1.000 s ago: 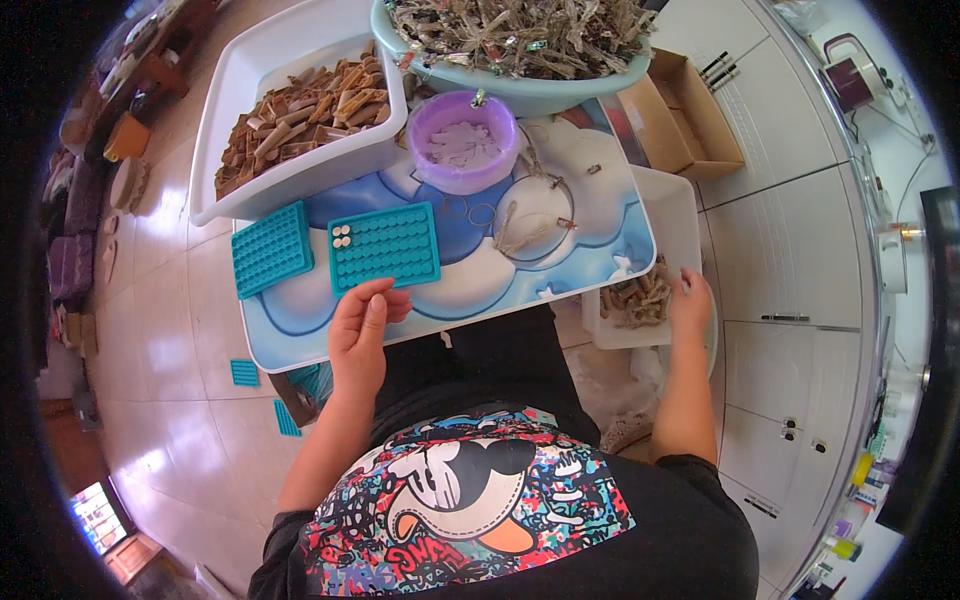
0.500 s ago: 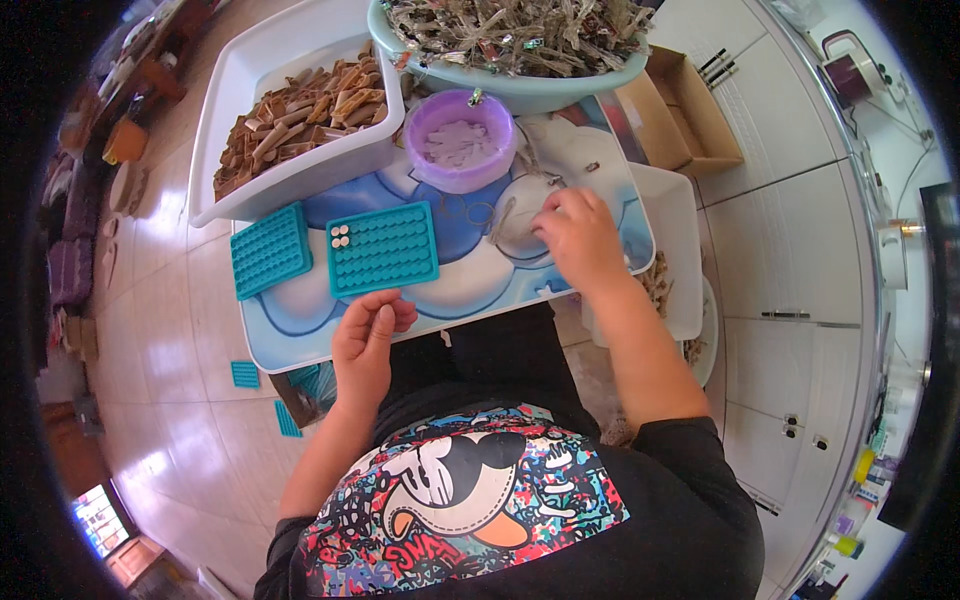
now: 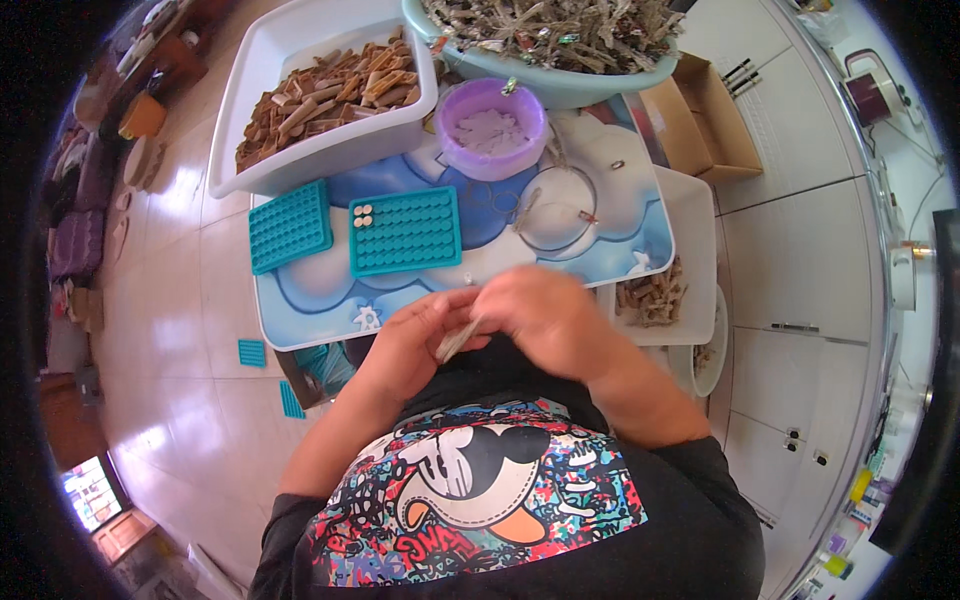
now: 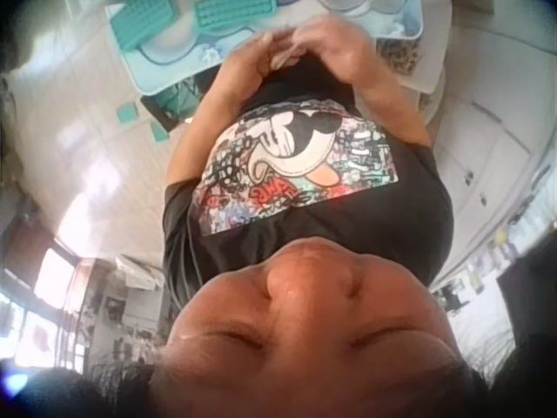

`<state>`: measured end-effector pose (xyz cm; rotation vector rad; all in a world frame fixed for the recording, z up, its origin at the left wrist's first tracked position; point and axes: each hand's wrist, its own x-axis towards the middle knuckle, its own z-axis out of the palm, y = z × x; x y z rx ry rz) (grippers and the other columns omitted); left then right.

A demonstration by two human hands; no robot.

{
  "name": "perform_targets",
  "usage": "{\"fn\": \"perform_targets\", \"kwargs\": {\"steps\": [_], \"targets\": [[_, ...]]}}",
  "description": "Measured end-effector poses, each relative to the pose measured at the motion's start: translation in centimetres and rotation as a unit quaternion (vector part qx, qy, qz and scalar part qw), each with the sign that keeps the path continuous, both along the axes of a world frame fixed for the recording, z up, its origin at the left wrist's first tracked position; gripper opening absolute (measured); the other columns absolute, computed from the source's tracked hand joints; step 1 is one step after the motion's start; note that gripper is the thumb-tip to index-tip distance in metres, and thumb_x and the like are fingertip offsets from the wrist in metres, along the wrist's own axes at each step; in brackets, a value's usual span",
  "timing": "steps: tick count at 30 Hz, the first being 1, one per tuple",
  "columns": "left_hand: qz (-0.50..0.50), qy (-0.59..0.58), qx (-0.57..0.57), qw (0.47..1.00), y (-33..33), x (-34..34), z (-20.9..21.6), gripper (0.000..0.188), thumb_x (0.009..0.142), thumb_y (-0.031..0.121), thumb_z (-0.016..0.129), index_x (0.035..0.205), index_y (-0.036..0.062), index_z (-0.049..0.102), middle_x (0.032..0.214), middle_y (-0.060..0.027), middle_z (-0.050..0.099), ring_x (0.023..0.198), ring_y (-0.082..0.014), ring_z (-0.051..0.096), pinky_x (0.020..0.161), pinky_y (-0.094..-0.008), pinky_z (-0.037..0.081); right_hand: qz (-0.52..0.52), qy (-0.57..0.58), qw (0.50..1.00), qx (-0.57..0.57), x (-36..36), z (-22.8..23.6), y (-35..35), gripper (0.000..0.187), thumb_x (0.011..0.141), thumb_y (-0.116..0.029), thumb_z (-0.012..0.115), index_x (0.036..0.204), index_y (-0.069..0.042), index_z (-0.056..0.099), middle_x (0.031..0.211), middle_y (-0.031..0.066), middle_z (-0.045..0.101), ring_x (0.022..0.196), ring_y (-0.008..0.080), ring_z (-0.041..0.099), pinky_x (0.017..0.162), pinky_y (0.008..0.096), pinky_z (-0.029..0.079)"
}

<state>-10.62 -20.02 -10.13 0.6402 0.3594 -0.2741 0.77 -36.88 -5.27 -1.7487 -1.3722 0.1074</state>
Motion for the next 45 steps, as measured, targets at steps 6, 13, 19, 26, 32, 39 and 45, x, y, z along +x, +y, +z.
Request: {"fn": "perform_targets", "kwargs": {"steps": [6,13,19,26,32,39,45], "targets": [[0.017,0.043,0.006,0.999,1.0,-0.1,-0.2,0.03,0.094,0.019,0.052,0.118,-0.0002,0.053,0.106,-0.0112,0.063,0.091,-0.0171,0.063,0.077,-0.0292,0.052,0.063,-0.075,0.995,-0.011,-3.6,-2.1,2.1,0.012,0.073,-0.01,0.063,0.085,-0.008,0.065,0.086,0.0041,0.061,0.085,0.0224,0.059,0.076,0.0357,0.048],[0.033,0.043,0.059,0.997,1.7,-0.8,-0.4,0.024,0.095,0.018,0.051,0.111,0.0017,0.058,0.09,-0.0068,0.066,0.079,-0.0144,0.063,0.075,-0.0278,0.05,-0.049,-0.049,0.997,0.03,-2.4,-1.5,2.6,0.023,0.07,-0.01,0.071,0.092,-0.006,0.064,0.087,0.0063,0.061,0.079,0.0257,0.059,0.069,0.0356,0.048],[0.036,-0.01,0.312,0.949,0.9,-1.0,0.3,0.022,0.095,0.012,0.051,0.11,-0.0019,0.059,0.078,-0.0026,0.062,0.073,-0.0081,0.057,0.065,-0.0213,0.047,-0.105,-0.102,0.989,0.02,-1.4,-2.5,4.2,0.026,0.066,-0.002,0.069,0.092,-0.005,0.065,0.085,0.0066,0.059,0.075,0.0255,0.059,0.064,0.0343,0.048],[0.012,-0.031,0.413,0.91,1.5,-1.4,1.1,0.02,0.094,0.011,0.051,0.107,-0.0009,0.06,0.074,-0.0006,0.058,0.067,-0.0071,0.052,0.063,-0.0205,0.044,-0.045,-0.1,0.994,0.015,-0.9,-2.3,4.2,0.027,0.066,0.0,0.071,0.092,-0.004,0.065,0.085,0.0081,0.061,0.076,0.0259,0.059,0.064,0.0346,0.048],[0.011,-0.048,0.341,0.939,1.5,-1.6,2.1,0.021,0.094,0.013,0.052,0.107,-0.0024,0.059,0.073,0.0001,0.056,0.067,-0.0063,0.052,0.061,-0.0207,0.043,-0.021,-0.105,0.994,0.021,-0.6,-1.5,4.2,0.026,0.065,-0.001,0.072,0.089,-0.003,0.065,0.083,0.0082,0.061,0.074,0.0263,0.059,0.062,0.034,0.048],[0.016,-0.055,0.354,0.934,1.7,-1.9,1.8,0.023,0.093,0.012,0.052,0.108,-0.0038,0.058,0.077,-0.0001,0.058,0.066,-0.0058,0.05,0.059,-0.0207,0.042,-0.029,-0.084,0.996,0.027,-0.9,-1.4,4.3,0.024,0.065,-0.001,0.073,0.087,-0.003,0.065,0.083,0.0088,0.062,0.073,0.026,0.06,0.062,0.0337,0.048],[0.029,-0.061,0.391,0.918,1.3,-2.0,2.3,0.023,0.092,0.01,0.052,0.109,-0.0041,0.058,0.079,0.0006,0.058,0.067,-0.004,0.048,0.059,-0.0191,0.04,-0.041,-0.073,0.996,0.014,-1.1,-1.5,4.3,0.024,0.067,-0.003,0.071,0.09,-0.004,0.064,0.084,0.008,0.061,0.075,0.0262,0.06,0.064,0.0347,0.049]]}}
